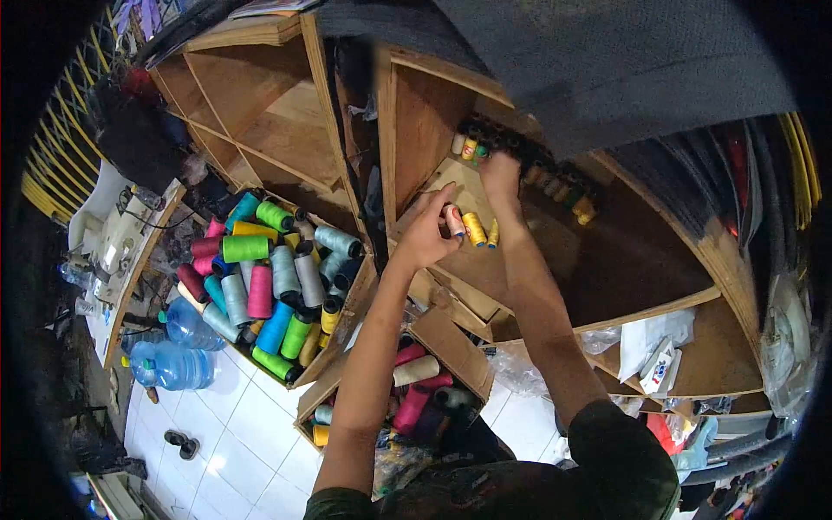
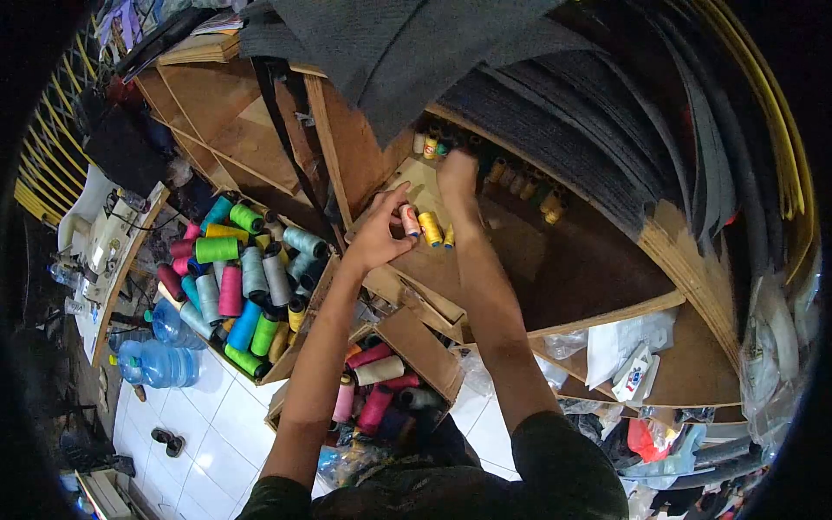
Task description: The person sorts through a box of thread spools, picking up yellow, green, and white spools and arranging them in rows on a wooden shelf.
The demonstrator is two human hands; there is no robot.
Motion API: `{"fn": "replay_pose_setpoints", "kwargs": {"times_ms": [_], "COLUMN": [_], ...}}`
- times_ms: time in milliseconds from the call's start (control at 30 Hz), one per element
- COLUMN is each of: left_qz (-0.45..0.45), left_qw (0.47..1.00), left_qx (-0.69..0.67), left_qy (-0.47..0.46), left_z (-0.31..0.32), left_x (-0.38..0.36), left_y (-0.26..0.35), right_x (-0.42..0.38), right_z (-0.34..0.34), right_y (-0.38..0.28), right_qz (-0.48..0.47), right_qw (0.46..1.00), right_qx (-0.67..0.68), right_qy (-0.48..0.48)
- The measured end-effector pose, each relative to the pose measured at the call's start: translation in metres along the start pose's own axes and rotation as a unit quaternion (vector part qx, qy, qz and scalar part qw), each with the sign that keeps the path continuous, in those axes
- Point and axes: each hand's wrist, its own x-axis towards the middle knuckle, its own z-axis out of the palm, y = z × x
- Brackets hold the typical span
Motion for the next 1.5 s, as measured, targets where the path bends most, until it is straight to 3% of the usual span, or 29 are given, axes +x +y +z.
{"fn": "replay_pose_setpoints", "kwargs": {"times_ms": [100, 200, 233, 333, 367, 467, 500, 600, 633, 733, 867, 900, 1000, 1133, 1233, 1333, 1367, 1433, 1467, 1500], "left_qz": [-0.006, 0.015, 0.019, 0.052, 0.068, 0.09, 0.059, -0.058, -0.029, -0.01, 0.012, -0.031, 0.0, -0.012, -0.068, -0.016, -0.029, 0.048, 0.086, 0.039], "left_qw": [1.0, 0.998, 0.998, 0.996, 0.995, 0.989, 0.988, 0.99, 0.992, 0.993, 0.981, 0.983, 0.985, 0.993, 0.997, 0.999, 0.998, 0.997, 0.993, 0.998], "left_qx": [-0.014, -0.009, -0.003, 0.029, 0.041, 0.08, 0.092, 0.125, 0.125, 0.094, 0.167, 0.141, 0.157, 0.101, -0.023, -0.023, -0.036, 0.023, 0.051, 0.037], "left_qy": [0.022, 0.055, 0.065, 0.062, 0.054, 0.088, 0.105, 0.013, -0.007, -0.065, -0.094, -0.109, -0.077, -0.056, -0.028, 0.043, 0.049, 0.058, 0.063, 0.013], "left_z": [-0.001, -0.001, -0.003, -0.004, -0.003, 0.003, 0.006, 0.022, 0.023, 0.017, 0.016, 0.016, 0.02, 0.022, 0.015, 0.016, 0.018, 0.018, 0.018, 0.015], "left_x": [-0.002, -0.001, 0.0, 0.008, 0.012, 0.017, 0.014, 0.006, 0.0, -0.009, -0.009, -0.008, -0.009, -0.009, -0.011, -0.008, -0.005, 0.003, 0.006, 0.009], "left_y": [0.001, 0.007, 0.014, 0.038, 0.045, 0.054, 0.054, 0.035, 0.032, 0.035, 0.027, 0.023, 0.015, 0.012, 0.027, 0.027, 0.026, 0.032, 0.036, 0.05], "right_x": [-0.014, -0.027, -0.037, -0.056, -0.058, -0.055, -0.051, -0.035, -0.034, -0.023, -0.019, -0.017, -0.015, -0.019, -0.029, -0.05, -0.059, -0.07, -0.073, -0.075], "right_z": [-0.045, -0.05, -0.095, -0.105, -0.11, -0.133, -0.109, -0.079, -0.091, -0.038, -0.031, -0.028, -0.021, -0.033, -0.062, -0.096, -0.103, -0.115, -0.122, -0.129], "right_y": [-0.028, -0.015, -0.042, -0.04, -0.04, -0.047, -0.024, -0.008, -0.023, 0.012, 0.005, 0.006, 0.007, 0.005, 0.003, -0.01, -0.013, -0.021, -0.026, -0.031], "right_qz": [0.028, 0.044, 0.088, -0.016, -0.027, 0.058, 0.073, 0.09, 0.085, 0.032, 0.037, 0.022, 0.028, 0.007, -0.087, 0.015, 0.011, 0.002, 0.008, 0.013], "right_qw": [0.997, 0.973, 0.94, 0.907, 0.914, 0.902, 0.896, 0.953, 0.979, 0.995, 0.996, 0.997, 0.998, 0.999, 0.995, 0.978, 0.964, 0.925, 0.922, 0.919], "right_qx": [0.044, 0.201, 0.196, 0.233, 0.233, 0.261, 0.331, 0.245, 0.133, 0.091, 0.083, 0.074, 0.044, 0.044, -0.003, 0.174, 0.202, 0.256, 0.26, 0.265], "right_qy": [-0.063, -0.1, -0.264, -0.349, -0.332, -0.34, -0.289, -0.157, -0.125, 0.002, -0.002, 0.011, 0.024, 0.026, 0.053, -0.116, -0.172, -0.28, -0.286, -0.292]}}
